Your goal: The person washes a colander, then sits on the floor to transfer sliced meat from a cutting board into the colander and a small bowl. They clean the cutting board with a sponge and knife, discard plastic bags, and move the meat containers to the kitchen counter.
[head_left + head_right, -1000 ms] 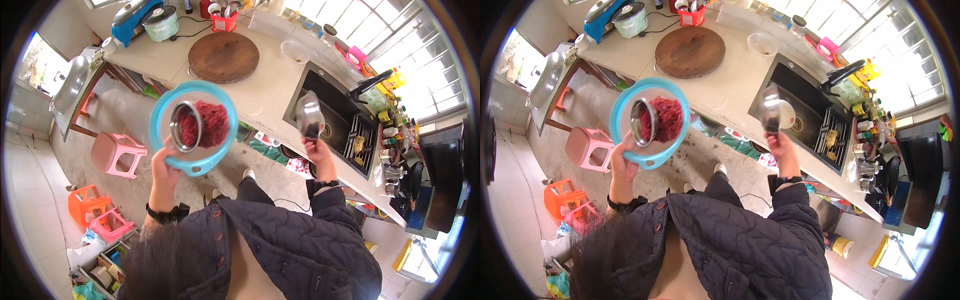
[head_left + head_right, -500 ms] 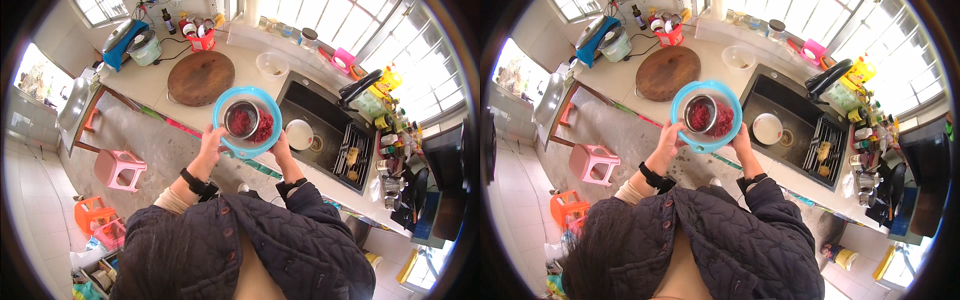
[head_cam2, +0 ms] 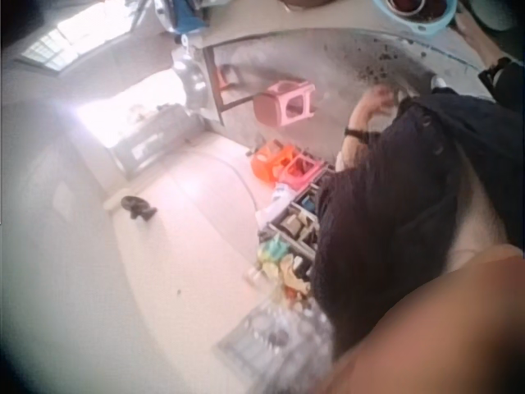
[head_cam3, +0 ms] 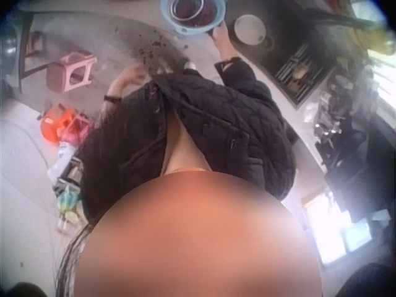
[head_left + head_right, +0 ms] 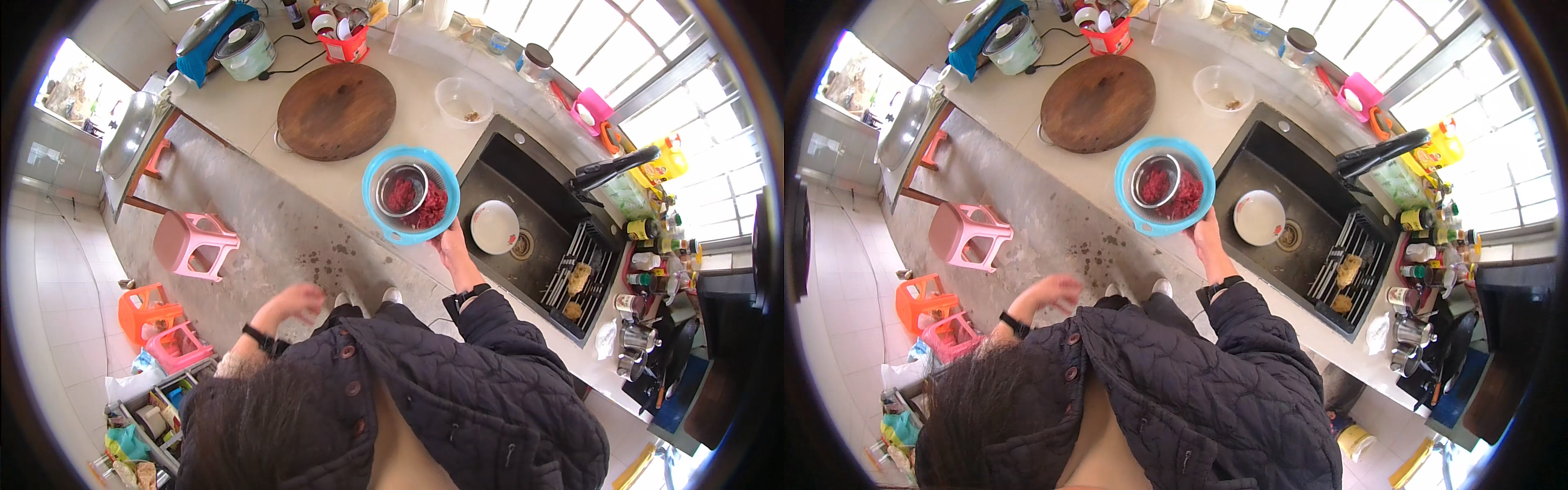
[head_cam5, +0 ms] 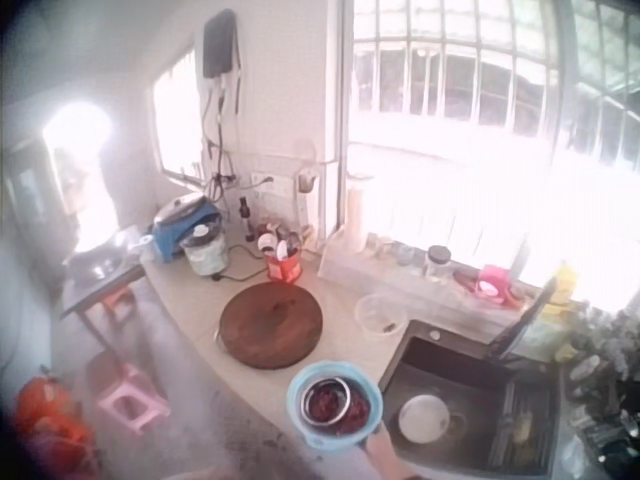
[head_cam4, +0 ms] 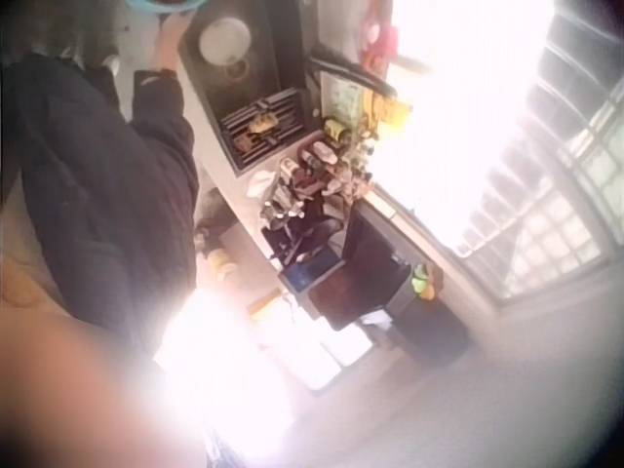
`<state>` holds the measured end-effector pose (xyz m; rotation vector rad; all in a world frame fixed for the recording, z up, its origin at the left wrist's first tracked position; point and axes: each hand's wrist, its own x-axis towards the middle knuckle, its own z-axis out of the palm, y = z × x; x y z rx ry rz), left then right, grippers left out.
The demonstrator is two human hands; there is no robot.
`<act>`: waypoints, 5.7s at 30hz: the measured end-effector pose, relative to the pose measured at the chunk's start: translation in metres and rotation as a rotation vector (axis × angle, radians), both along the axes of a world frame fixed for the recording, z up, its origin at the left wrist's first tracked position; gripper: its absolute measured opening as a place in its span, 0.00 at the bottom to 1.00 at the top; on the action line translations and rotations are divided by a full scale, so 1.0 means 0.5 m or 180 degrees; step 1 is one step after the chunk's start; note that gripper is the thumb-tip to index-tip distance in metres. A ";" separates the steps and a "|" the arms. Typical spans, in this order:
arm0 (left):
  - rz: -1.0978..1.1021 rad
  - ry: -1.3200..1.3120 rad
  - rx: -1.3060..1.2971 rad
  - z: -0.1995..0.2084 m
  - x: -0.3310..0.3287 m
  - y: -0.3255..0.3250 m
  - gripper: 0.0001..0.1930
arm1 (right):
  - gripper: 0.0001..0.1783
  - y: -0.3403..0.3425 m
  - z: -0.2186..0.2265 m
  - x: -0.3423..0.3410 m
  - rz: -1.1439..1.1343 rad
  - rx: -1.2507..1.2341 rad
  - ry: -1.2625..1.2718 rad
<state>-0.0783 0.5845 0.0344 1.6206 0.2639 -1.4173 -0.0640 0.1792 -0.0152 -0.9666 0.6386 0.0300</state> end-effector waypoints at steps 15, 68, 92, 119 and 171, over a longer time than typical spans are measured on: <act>-0.0635 -0.0177 0.1094 -0.089 -0.251 0.202 0.13 | 0.23 -0.101 0.009 -0.120 -0.0250 -0.0013 0.0422; 0.0348 -0.0172 0.1151 -0.069 -0.488 0.265 0.36 | 0.22 -0.028 -0.009 0.018 -0.0077 0.1008 0.0340; 0.2910 -0.1193 -0.2662 0.323 -0.165 0.067 0.48 | 0.26 -0.013 -0.071 0.043 -0.0026 0.0576 -0.0016; 0.0263 -0.0124 0.1591 -0.027 -0.435 0.274 0.32 | 0.25 0.122 0.077 0.043 0.0221 0.0340 -0.0054; 0.5296 -0.2161 -0.1389 0.231 0.167 1.133 0.27 | 0.34 1.561 0.349 0.483 0.4096 0.0343 -0.0431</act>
